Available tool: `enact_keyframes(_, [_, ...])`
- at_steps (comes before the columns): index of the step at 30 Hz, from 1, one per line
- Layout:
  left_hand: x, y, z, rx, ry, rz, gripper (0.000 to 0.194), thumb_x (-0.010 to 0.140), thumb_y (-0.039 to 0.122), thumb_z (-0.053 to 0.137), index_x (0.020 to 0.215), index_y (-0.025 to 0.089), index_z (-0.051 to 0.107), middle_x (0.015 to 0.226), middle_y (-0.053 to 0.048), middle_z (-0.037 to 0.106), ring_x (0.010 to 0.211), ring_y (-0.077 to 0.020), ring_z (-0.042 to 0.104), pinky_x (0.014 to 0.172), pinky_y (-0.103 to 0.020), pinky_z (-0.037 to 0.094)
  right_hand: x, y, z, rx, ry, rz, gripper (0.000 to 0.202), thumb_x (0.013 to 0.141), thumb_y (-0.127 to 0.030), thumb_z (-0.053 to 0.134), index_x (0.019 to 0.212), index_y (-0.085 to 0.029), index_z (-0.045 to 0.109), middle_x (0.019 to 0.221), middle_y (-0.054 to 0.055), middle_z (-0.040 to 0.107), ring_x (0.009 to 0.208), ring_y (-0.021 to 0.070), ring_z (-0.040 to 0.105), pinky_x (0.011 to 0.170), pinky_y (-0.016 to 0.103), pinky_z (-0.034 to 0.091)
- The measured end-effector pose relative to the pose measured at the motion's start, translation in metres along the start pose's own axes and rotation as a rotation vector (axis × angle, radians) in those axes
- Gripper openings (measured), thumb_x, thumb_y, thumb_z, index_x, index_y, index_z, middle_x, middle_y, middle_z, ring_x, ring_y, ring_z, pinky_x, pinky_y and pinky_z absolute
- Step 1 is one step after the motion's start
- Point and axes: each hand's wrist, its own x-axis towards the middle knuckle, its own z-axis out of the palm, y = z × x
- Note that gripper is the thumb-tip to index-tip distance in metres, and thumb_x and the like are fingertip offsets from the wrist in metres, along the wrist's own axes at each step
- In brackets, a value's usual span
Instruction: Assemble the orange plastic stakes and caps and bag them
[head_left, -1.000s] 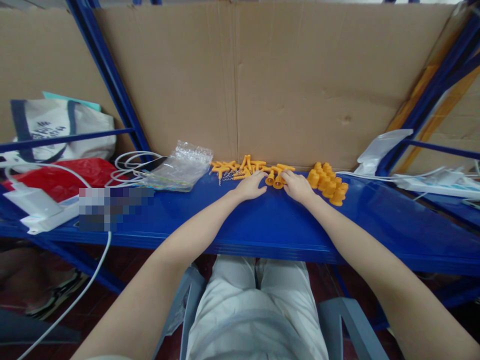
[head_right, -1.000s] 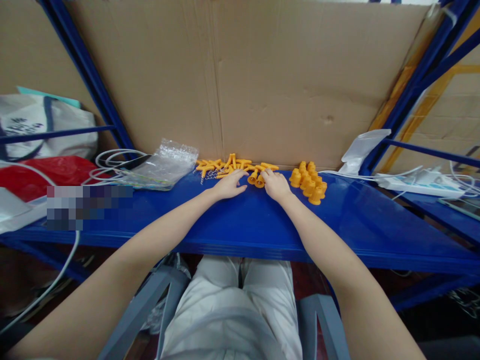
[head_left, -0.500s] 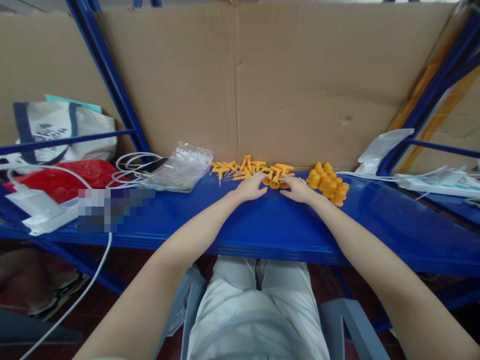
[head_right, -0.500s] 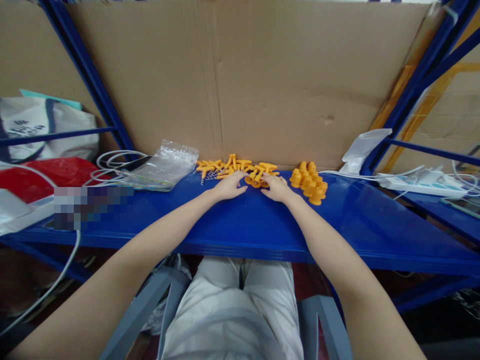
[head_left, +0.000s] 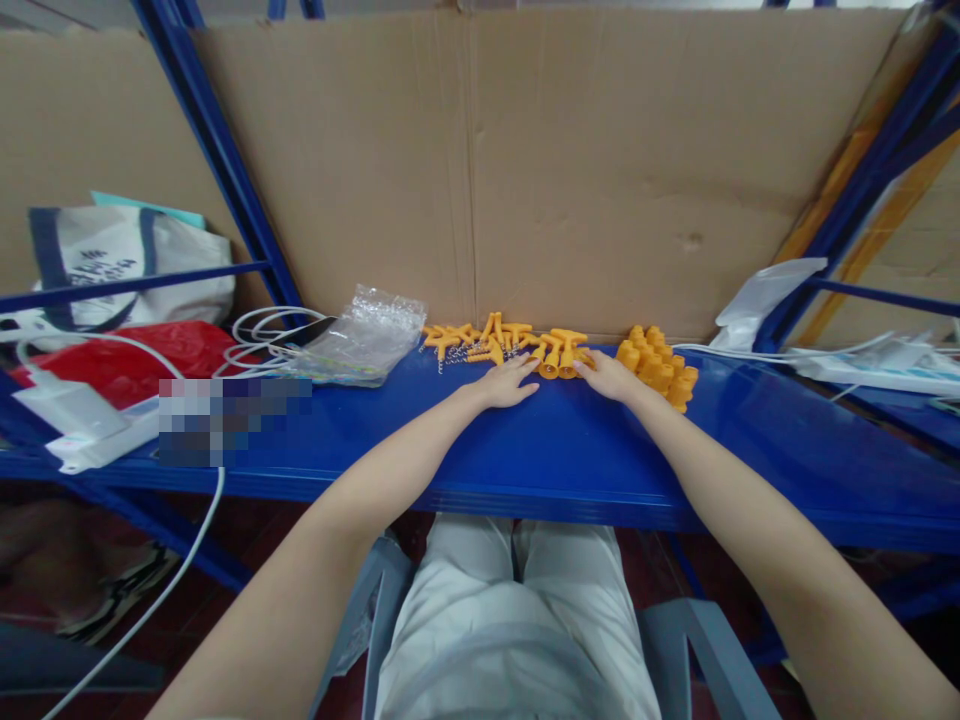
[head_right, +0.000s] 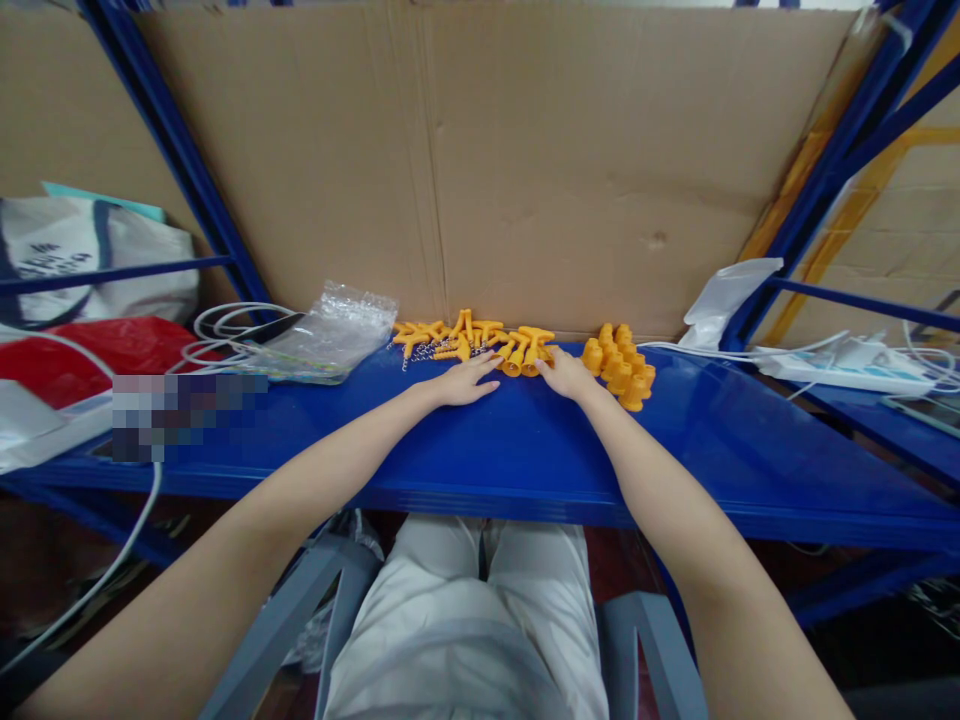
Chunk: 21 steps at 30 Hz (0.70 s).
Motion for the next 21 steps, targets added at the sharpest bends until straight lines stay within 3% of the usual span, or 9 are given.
enact_keyframes(9, [0.003, -0.009, 0.004, -0.017, -0.035, 0.013, 0.066, 0.097, 0.045, 0.043, 0.154, 0.012, 0.035, 0.163, -0.017, 0.028, 0.152, -0.0251, 0.024, 0.123, -0.04, 0.022, -0.008, -0.005, -0.006, -0.101, -0.07, -0.172, 0.048, 0.092, -0.033, 0.054, 0.136, -0.015, 0.058, 0.136, 0.015, 0.064, 0.124, 0.0314, 0.061, 0.106, 0.048, 0.046])
enact_keyframes(16, [0.005, -0.012, 0.005, -0.021, -0.022, 0.033, 0.066, 0.096, 0.046, 0.044, 0.152, 0.013, 0.037, 0.162, -0.017, 0.029, 0.151, -0.0254, 0.026, 0.123, -0.04, 0.021, -0.01, -0.006, -0.008, -0.108, -0.1, -0.139, 0.055, 0.09, -0.029, 0.056, 0.142, -0.012, 0.053, 0.141, 0.017, 0.059, 0.127, 0.0323, 0.059, 0.111, 0.047, 0.043])
enact_keyframes(21, [0.005, -0.012, 0.005, -0.029, -0.003, 0.033, 0.064, 0.095, 0.044, 0.048, 0.15, 0.014, 0.04, 0.161, -0.017, 0.032, 0.15, -0.0271, 0.028, 0.123, -0.042, 0.024, -0.008, -0.004, -0.006, -0.083, -0.059, -0.153, 0.051, 0.089, -0.031, 0.058, 0.138, -0.018, 0.059, 0.134, 0.015, 0.065, 0.119, 0.033, 0.065, 0.106, 0.049, 0.048])
